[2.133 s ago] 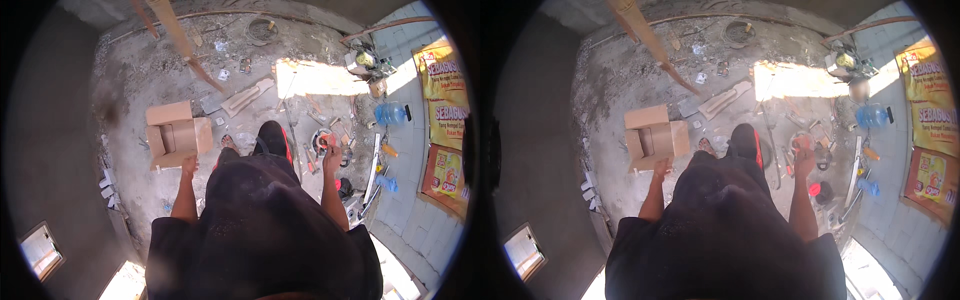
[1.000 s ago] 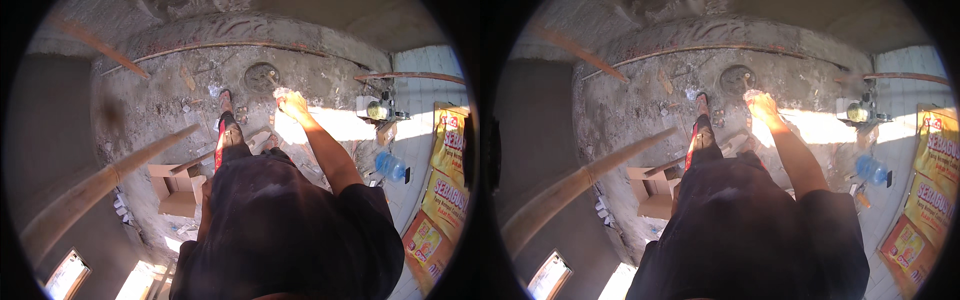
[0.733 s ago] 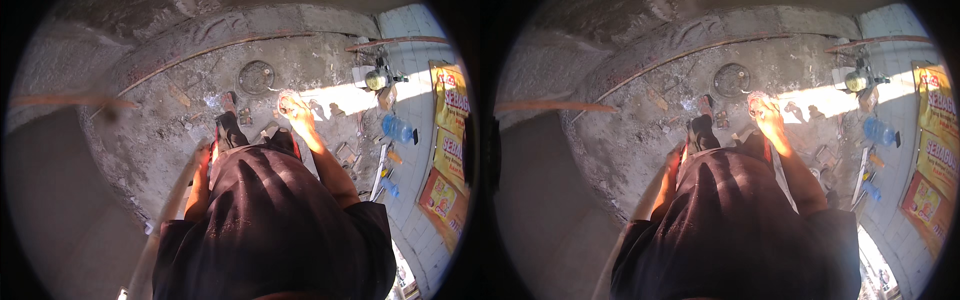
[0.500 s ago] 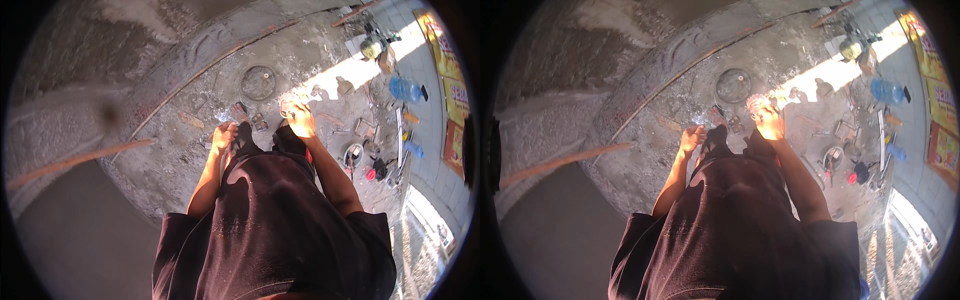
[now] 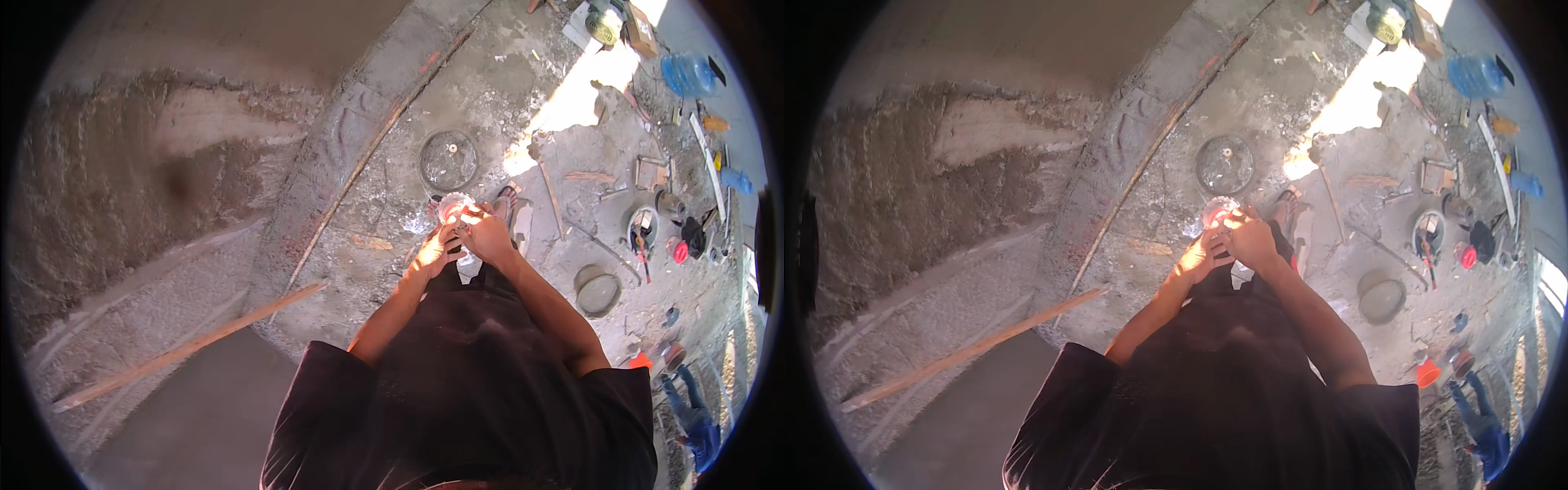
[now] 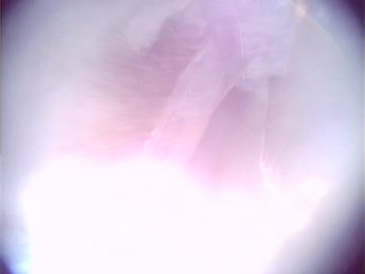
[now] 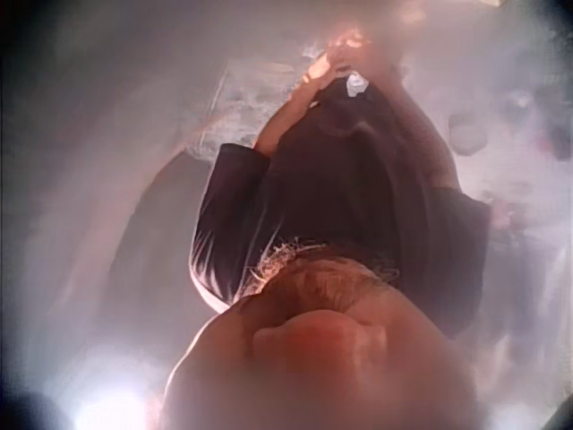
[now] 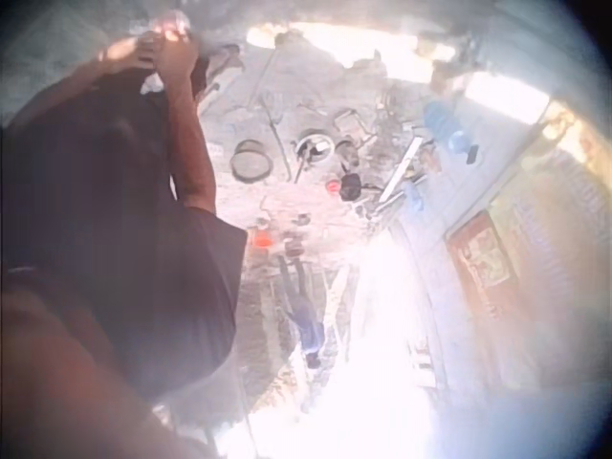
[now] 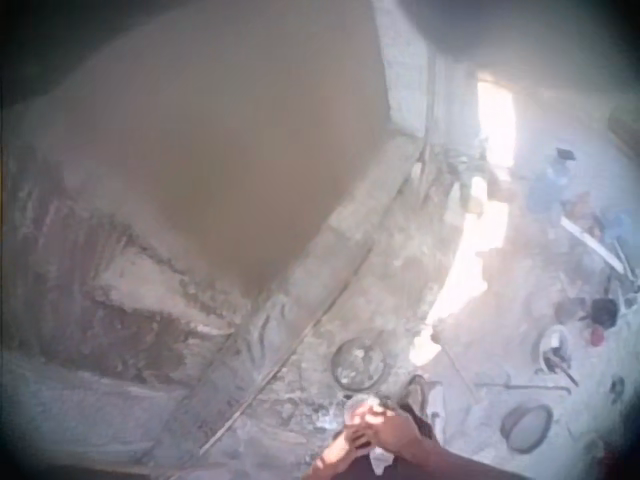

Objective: The person applies wet mortar to a low wall ledge using a trowel, then picks up a cardboard box and moves items around the work area.

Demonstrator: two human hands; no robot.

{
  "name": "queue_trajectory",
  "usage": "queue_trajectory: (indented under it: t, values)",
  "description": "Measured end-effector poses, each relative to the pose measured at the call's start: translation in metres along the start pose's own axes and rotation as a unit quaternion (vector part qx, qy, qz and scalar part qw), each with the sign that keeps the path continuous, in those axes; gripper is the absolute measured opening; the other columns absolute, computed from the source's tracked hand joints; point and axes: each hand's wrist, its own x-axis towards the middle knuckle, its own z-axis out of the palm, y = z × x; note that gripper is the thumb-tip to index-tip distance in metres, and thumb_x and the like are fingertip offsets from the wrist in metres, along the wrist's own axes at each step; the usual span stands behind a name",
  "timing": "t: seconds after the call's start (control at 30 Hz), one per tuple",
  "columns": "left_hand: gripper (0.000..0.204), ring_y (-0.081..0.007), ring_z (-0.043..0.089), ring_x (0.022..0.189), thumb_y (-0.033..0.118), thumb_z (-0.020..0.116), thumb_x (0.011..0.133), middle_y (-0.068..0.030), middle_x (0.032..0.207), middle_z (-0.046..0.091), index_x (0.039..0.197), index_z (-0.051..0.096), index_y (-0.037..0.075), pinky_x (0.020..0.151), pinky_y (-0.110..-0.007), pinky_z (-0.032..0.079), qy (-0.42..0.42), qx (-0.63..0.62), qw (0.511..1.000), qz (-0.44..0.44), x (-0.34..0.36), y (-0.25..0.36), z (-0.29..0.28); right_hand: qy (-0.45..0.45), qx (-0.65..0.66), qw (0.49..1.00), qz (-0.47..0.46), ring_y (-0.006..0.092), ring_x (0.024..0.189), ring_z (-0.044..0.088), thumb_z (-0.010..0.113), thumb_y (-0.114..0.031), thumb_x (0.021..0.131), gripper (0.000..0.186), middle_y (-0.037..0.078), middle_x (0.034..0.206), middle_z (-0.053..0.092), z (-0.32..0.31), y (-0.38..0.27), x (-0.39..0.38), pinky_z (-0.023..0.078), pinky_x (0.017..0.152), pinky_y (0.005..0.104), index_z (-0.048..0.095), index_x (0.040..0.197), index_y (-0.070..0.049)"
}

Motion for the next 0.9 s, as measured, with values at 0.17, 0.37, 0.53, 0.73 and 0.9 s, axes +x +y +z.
queue_trajectory:
  t: [0.17, 0.37, 0.53, 0.73, 0.9]
  values:
    - [0.065, -0.0198, 0.059, 0.12, 0.056, 0.071, 0.093, -0.0016, 0.131, 0.062, 0.143, 0.054, 0.019, 0.106, -0.047, 0.048, 0.004, -0.066, 0.998, -0.013, 0.043, -0.01, -0.013, 0.011, 0.039, 0.999, -0.011, 0.0344, 0.118, 0.061, 0.07, -0.016, 0.082, 0.034, 0.011, 0.119, 0.069, -0.004, 0.021, 0.008, 0.056, 0.092, 0.0436, 0.071, 0.115, -0.009]
    - [0.09, -0.0328, 0.062, 0.113, 0.061, 0.084, 0.074, -0.0168, 0.137, 0.054, 0.144, 0.048, 0.018, 0.099, -0.051, 0.054, 0.169, -0.17, 0.964, -0.119, 0.118, -0.016, -0.03, 0.091, 0.143, 0.979, 0.113, 0.0372, 0.117, 0.061, 0.073, -0.017, 0.087, 0.037, 0.013, 0.126, 0.063, -0.016, 0.114, 0.01, 0.054, 0.095, 0.0456, 0.066, 0.122, -0.008]
    - [0.093, -0.0398, 0.064, 0.098, 0.06, 0.085, 0.072, -0.0247, 0.13, 0.053, 0.143, 0.044, 0.016, 0.089, -0.054, 0.058, 0.239, -0.133, 0.949, -0.16, 0.196, -0.034, -0.072, 0.128, 0.079, 0.919, 0.365, 0.038, 0.111, 0.065, 0.071, -0.025, 0.094, 0.03, 0.019, 0.118, 0.068, 0.045, 0.278, -0.069, 0.052, 0.093, 0.0476, 0.068, 0.117, -0.007]
    - [0.075, -0.0366, 0.058, 0.126, 0.038, 0.076, 0.092, -0.0147, 0.14, 0.054, 0.153, 0.041, 0.014, 0.106, -0.049, 0.051, 0.23, -0.092, 0.962, -0.112, 0.247, -0.047, -0.096, 0.008, 0.096, 0.808, 0.581, 0.0387, 0.109, 0.067, 0.072, -0.036, 0.091, 0.044, 0.02, 0.114, 0.07, 0.172, 0.435, -0.147, 0.052, 0.094, 0.0487, 0.066, 0.123, -0.007]
    - [0.064, -0.0302, 0.046, 0.142, 0.022, 0.065, 0.101, -0.013, 0.155, 0.045, 0.157, 0.036, 0.008, 0.12, -0.049, 0.037, 0.14, 0.011, 0.99, -0.012, 0.263, -0.066, -0.128, -0.082, 0.072, 0.762, 0.639, 0.0406, 0.115, 0.066, 0.079, -0.041, 0.084, 0.066, 0.022, 0.122, 0.068, 0.294, 0.504, -0.151, 0.052, 0.098, 0.0511, 0.057, 0.135, -0.005]
